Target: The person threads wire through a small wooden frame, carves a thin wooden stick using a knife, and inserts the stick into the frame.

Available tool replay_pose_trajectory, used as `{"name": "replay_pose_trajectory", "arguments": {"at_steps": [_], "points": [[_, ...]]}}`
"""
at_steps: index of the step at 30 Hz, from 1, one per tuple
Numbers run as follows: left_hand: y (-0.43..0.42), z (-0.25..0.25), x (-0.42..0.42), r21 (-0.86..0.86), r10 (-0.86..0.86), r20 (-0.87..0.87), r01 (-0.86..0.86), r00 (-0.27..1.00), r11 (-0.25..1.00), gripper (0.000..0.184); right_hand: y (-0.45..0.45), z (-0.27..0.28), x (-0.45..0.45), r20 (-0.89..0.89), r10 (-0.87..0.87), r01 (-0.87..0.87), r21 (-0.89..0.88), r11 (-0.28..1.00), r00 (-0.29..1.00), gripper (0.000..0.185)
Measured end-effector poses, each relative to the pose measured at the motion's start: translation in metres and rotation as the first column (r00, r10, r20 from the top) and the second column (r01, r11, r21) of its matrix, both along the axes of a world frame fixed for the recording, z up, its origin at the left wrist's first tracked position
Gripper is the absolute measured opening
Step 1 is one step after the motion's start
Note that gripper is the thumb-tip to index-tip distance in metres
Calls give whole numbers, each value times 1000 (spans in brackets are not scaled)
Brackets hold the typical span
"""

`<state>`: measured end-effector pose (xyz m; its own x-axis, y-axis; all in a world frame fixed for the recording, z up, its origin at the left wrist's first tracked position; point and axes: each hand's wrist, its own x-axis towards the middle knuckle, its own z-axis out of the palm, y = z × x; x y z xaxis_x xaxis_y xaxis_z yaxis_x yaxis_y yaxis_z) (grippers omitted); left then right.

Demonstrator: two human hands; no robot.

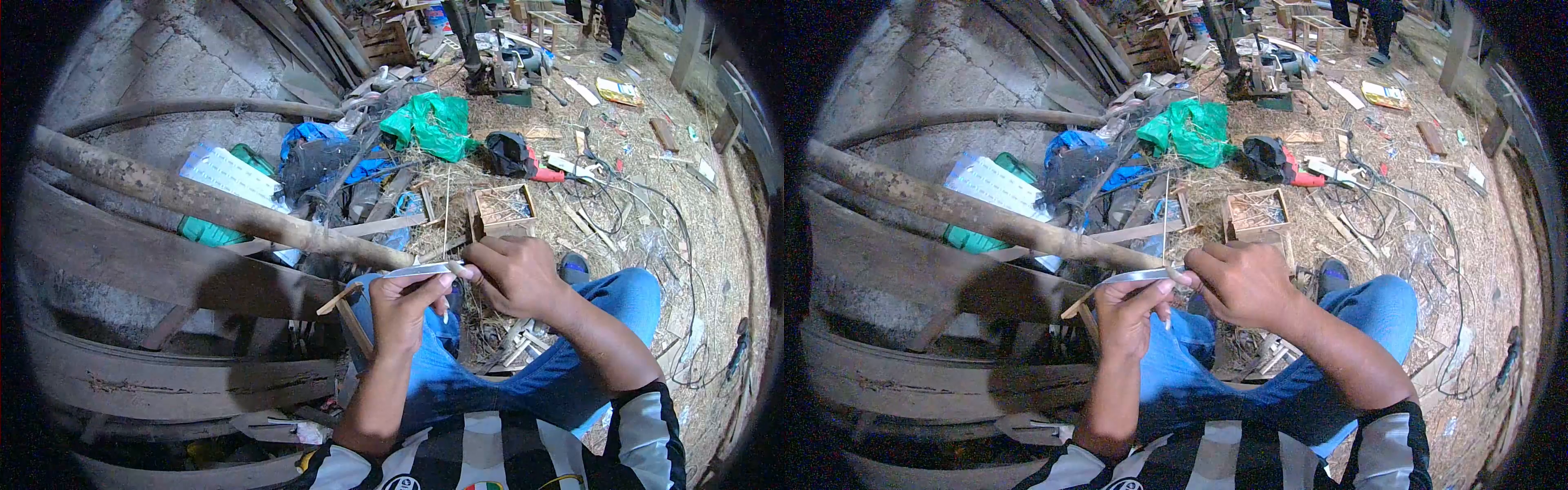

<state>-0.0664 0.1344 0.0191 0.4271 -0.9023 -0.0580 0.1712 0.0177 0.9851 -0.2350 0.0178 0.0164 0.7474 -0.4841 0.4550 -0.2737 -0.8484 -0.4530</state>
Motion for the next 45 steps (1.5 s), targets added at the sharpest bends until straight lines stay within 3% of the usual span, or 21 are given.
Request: {"name": "replay_pose_trajectory", "arguments": {"at_steps": [16, 22, 24, 26, 27, 37, 39, 45], "points": [[4, -1, 1, -39, 23, -7, -23, 1000, 999, 15, -7, -2, -1, 45, 15, -14, -30, 999, 999, 20], [7, -5, 3, -20, 28, -76, -30, 997, 999, 14, -20, 4, -6, 70, -150, 145, 66, 987, 986, 20], [6, -4, 3, -22, 47, -82, -49, 995, 999, 14, -14, 2, -6, 72, -119, 117, 34, 993, 990, 19], [4, -2, 3, -19, 43, -29, -43, 999, 999, 16, -5, 2, -2, 98, 33, -33, 1, 999, 995, 20], [5, -2, 4, -17, 44, -28, -44, 999, 999, 16, 0, 5, -2, 21, 31, -31, 15, 999, 999, 20], [3, -6, 5, -32, 27, -66, -29, 997, 999, 17, -9, 0, -1, 43, 5, -5, -6, 1000, 999, 20], [2, -6, 5, -48, 33, -77, -37, 997, 998, 17, -12, 0, -2, -19, -55, 56, 39, 998, 998, 21], [5, -9, 7, -22, 31, -89, -33, 996, 999, 16, -7, 2, 0, 20, -12, 12, 10, 1000, 1000, 20]]}}
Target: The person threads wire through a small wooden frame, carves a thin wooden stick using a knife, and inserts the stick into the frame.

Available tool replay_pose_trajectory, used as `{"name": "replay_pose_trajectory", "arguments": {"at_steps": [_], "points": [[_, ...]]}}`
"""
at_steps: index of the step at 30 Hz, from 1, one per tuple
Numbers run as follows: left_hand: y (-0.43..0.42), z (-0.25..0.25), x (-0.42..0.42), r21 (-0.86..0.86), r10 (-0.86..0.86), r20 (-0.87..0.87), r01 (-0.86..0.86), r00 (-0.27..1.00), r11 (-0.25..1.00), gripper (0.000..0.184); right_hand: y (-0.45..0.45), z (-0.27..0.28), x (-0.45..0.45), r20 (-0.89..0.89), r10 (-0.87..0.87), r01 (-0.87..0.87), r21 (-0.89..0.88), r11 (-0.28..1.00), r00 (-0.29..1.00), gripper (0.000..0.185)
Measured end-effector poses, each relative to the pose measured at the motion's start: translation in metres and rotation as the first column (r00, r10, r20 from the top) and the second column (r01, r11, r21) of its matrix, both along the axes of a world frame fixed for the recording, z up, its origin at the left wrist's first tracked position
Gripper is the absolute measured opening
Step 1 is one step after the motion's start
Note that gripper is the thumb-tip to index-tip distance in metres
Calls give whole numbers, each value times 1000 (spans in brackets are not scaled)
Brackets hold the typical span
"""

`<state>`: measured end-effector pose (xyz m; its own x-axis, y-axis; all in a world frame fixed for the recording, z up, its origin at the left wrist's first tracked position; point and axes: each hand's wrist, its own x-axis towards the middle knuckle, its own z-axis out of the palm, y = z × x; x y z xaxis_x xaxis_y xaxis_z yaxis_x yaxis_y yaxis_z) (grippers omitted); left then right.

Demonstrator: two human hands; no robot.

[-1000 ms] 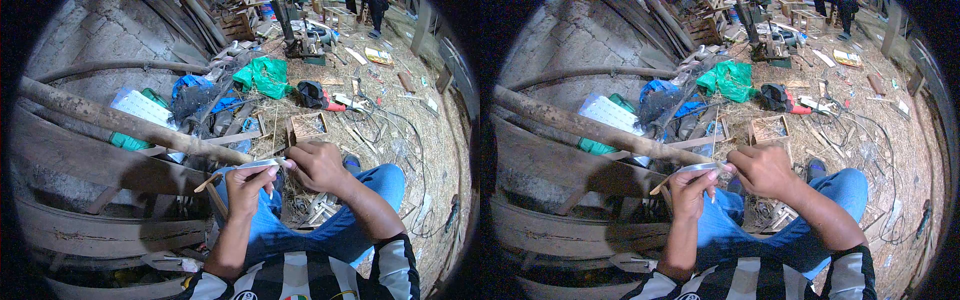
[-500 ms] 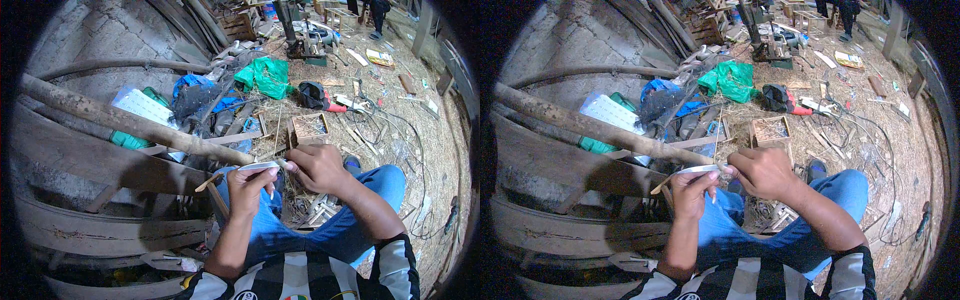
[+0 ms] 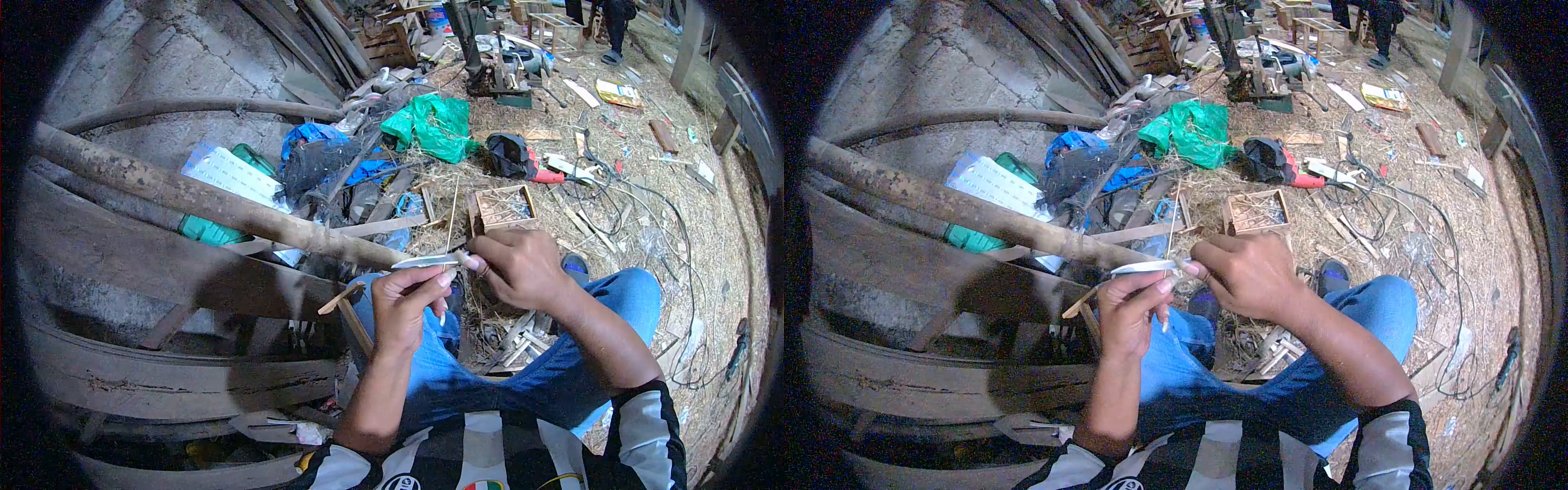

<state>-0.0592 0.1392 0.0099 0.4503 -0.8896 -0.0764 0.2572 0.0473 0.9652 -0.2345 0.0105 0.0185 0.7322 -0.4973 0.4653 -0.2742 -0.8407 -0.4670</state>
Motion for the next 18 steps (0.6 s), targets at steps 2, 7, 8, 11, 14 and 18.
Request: {"name": "replay_pose_trajectory", "arguments": {"at_steps": [2, 7, 8, 11, 14, 18], "points": [[1, -1, -1, -11, -2, 37, 3, 999, 1000, 17, 0, -2, 2, 18, 17, -16, -20, 1000, 1000, 20], [2, -1, 1, 29, 8, 31, -9, 999, 1000, 17, -8, -2, -1, -50, -63, 65, 35, 997, 997, 20], [2, -1, 1, 34, 8, 22, -9, 1000, 999, 17, -7, -1, -1, -35, -38, 39, 18, 999, 999, 20], [2, 0, -3, 24, 8, 51, -9, 999, 1000, 17, -3, -4, 1, 33, 3, -2, -30, 1000, 999, 20], [3, 3, -1, 56, -9, 48, 7, 999, 998, 17, -8, -2, 0, -19, -62, 63, 54, 997, 998, 20], [2, 0, 2, 47, -7, 28, 6, 1000, 999, 17, -3, -6, 3, 53, -9, 9, -5, 1000, 999, 23]]}}
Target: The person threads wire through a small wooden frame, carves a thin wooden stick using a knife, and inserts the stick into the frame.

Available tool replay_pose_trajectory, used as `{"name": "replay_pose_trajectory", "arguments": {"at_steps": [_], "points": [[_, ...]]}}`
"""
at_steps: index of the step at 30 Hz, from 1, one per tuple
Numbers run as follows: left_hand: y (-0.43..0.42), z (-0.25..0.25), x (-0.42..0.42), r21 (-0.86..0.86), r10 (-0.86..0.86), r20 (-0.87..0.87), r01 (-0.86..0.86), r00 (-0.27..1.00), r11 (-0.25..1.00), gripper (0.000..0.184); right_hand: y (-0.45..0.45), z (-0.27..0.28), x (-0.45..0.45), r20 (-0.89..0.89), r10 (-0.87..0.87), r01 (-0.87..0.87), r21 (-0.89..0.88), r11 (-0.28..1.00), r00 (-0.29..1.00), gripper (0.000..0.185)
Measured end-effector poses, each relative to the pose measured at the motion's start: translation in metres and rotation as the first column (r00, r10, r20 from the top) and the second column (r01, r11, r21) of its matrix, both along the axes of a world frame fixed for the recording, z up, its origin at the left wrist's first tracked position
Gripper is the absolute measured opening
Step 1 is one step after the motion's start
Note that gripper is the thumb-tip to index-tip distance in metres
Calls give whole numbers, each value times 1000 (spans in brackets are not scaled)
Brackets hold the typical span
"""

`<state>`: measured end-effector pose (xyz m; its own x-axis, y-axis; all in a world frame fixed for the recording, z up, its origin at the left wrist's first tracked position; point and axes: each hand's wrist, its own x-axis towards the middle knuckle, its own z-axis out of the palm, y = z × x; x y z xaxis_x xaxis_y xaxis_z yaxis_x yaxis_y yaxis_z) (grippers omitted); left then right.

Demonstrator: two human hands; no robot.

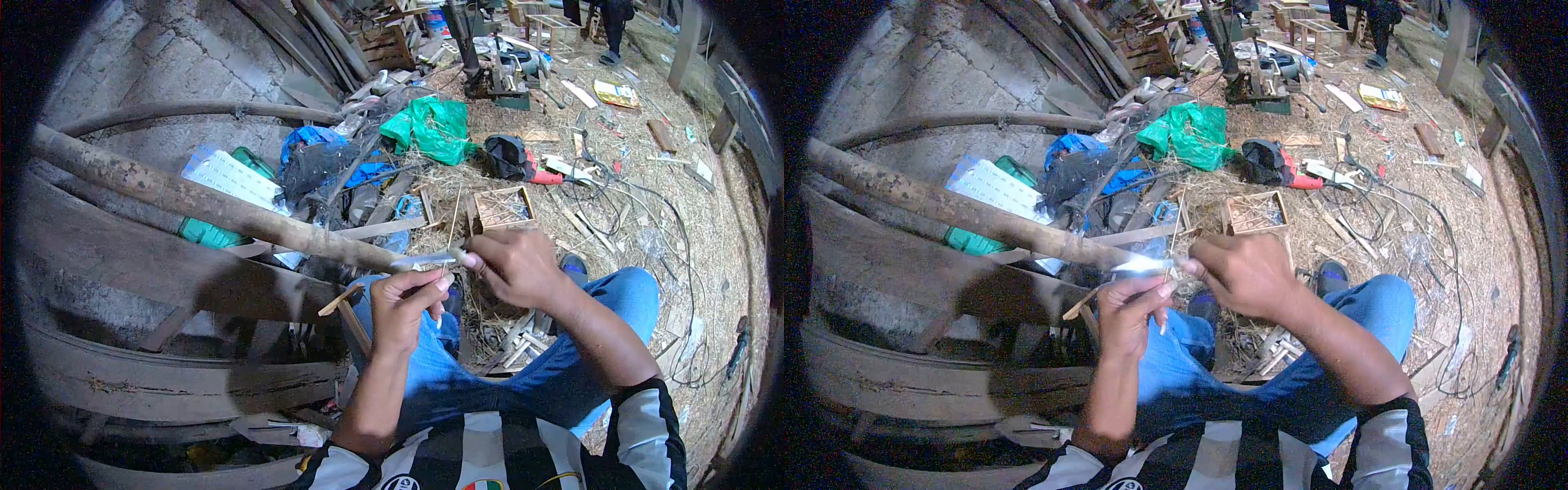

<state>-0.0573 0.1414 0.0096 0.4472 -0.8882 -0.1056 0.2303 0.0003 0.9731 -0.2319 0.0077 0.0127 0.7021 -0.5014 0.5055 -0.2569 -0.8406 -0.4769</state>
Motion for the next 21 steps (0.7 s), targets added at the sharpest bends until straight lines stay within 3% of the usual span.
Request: {"name": "replay_pose_trajectory", "arguments": {"at_steps": [3, 4, 9, 12, 13, 15, 17, 21], "points": [[5, 1, 0, -9, -14, 32, 14, 999, 1000, 17, -7, 3, -3, -115, -97, 102, 34, 994, 989, 20], [5, 2, 2, 11, -15, 11, 15, 1000, 1000, 17, -12, 3, -3, -69, -120, 126, 86, 988, 990, 25], [5, 1, 2, -23, -33, 21, 33, 999, 999, 17, 0, 5, -2, -57, -12, 15, 44, 999, 998, 27], [8, 2, 2, -6, -28, -3, 28, 1000, 1000, 17, -21, 1, -3, -28, -219, 221, 141, 965, 975, 27], [8, 4, 1, 7, -26, 49, 25, 998, 1000, 16, -29, 5, -8, -91, -238, 251, 187, 950, 967, 31], [8, 6, 1, 18, -19, 98, 17, 995, 1000, 15, -32, 0, -6, 239, -209, 72, 480, 875, 948, 33], [9, 6, 1, 117, -51, 243, 23, 969, 993, 15, -28, 7, -6, 269, -191, 17, 538, 843, 944, 31], [9, 16, -2, 143, -83, 366, 32, 927, 989, 17, -31, 0, -5, 310, -153, -87, 640, 764, 938, 28]]}}
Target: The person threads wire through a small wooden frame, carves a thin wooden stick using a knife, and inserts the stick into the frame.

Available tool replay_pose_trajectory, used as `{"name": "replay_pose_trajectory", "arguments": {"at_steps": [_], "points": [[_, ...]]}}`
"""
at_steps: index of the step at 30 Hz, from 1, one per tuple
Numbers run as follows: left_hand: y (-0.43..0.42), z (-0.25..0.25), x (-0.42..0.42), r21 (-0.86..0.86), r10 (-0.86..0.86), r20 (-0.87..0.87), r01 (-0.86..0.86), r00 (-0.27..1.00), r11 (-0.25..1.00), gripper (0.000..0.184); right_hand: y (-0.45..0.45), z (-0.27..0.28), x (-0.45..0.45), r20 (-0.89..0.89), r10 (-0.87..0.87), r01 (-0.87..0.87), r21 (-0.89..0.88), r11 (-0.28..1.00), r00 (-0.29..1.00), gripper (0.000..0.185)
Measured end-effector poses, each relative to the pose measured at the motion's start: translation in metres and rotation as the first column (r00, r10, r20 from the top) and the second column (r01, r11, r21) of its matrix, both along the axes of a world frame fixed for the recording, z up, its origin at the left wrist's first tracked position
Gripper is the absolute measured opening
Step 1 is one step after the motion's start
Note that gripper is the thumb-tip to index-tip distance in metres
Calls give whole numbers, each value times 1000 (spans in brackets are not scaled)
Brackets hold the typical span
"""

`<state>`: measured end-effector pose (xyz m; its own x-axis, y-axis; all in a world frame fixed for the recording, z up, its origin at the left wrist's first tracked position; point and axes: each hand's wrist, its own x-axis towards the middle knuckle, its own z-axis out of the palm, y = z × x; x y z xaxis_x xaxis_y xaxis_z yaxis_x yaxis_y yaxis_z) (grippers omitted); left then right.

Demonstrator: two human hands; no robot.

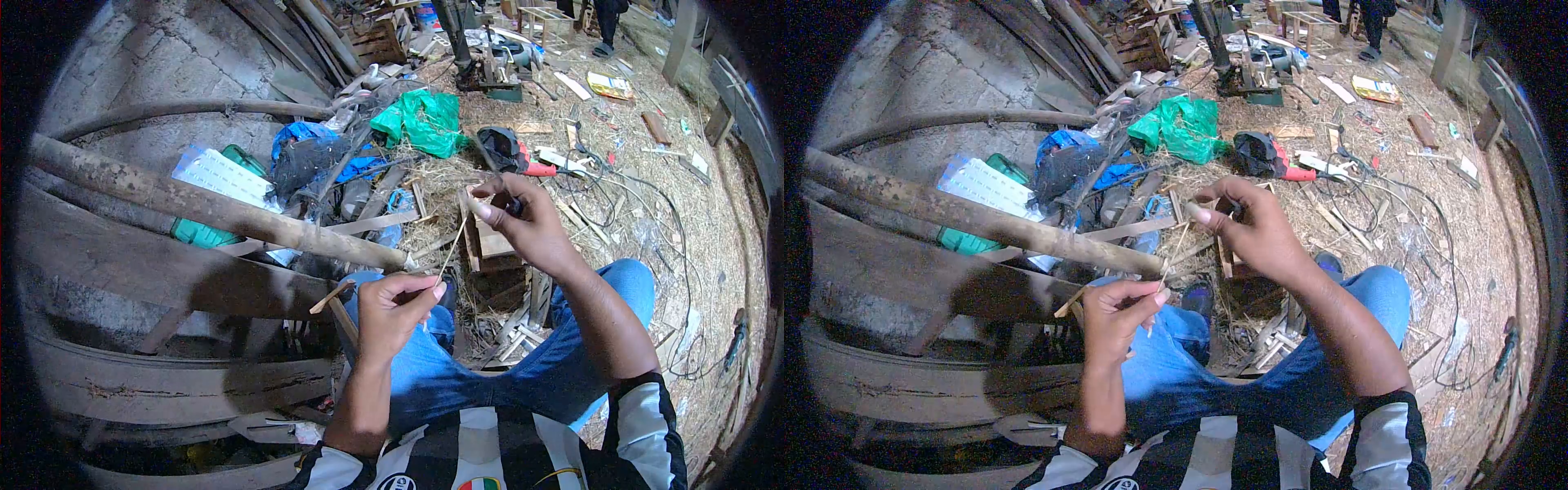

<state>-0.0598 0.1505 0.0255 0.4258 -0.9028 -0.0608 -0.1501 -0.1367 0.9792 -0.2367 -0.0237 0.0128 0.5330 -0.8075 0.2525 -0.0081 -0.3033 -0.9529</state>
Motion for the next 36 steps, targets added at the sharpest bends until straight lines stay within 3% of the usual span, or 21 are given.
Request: {"name": "replay_pose_trajectory", "arguments": {"at_steps": [3, 5, 7, 8, 10, 14, 17, 19, 20, 23, 24, 26, 36], "points": [[0, 2, 1, -22, -30, 30, 30, 999, 999, 15, -8, -6, 3, 94, 39, -49, 106, 993, 995, 24], [0, 2, 2, 30, -41, -40, 42, 998, 999, 16, -8, -3, 2, 136, 44, -63, 142, 988, 990, 21], [-1, -2, 3, 17, -58, -133, 61, 989, 998, 18, -5, 6, -1, 119, 31, -70, 341, 937, 992, 21], [-1, -4, 3, -3, -75, -224, 76, 972, 997, 19, -5, 5, -1, 118, 29, -68, 344, 937, 993, 21], [-1, -5, 5, 11, -103, -258, 110, 961, 994, 20, -7, 6, -2, 196, 76, -146, 368, 918, 978, 22], [0, -3, 5, 29, -147, -375, 170, 915, 985, 18, -12, 3, -4, 176, 97, -150, 321, 935, 980, 23], [-1, -6, 6, 26, -166, -342, 186, 925, 982, 17, -10, 2, 0, 152, 98, -149, 373, 916, 983, 22], [0, -9, 8, 0, -135, -366, 145, 921, 989, 17, -5, -1, 8, 217, -91, 74, 87, 993, 972, 24], [0, -9, 8, -25, -105, -391, 103, 914, 994, 17, -1, 3, 4, 219, -87, 69, 85, 994, 972, 24], [-1, -4, 7, -73, -60, -455, 30, 888, 997, 20, 18, 19, -8, -94, -24, 9, -152, 988, 995, 33], [-1, -4, 7, -74, -55, -451, 24, 891, 997, 20, 24, 17, -6, -90, -17, 3, -153, 988, 996, 33], [-3, -3, 7, -107, -19, -473, -36, 881, 994, 18, 34, 12, -2, -333, 51, -192, -405, 894, 941, 25], [-6, -3, 1, -182, -52, -432, -30, 900, 983, 14, 50, 9, 5, -416, 42, -276, -521, 808, 909, 21]]}}
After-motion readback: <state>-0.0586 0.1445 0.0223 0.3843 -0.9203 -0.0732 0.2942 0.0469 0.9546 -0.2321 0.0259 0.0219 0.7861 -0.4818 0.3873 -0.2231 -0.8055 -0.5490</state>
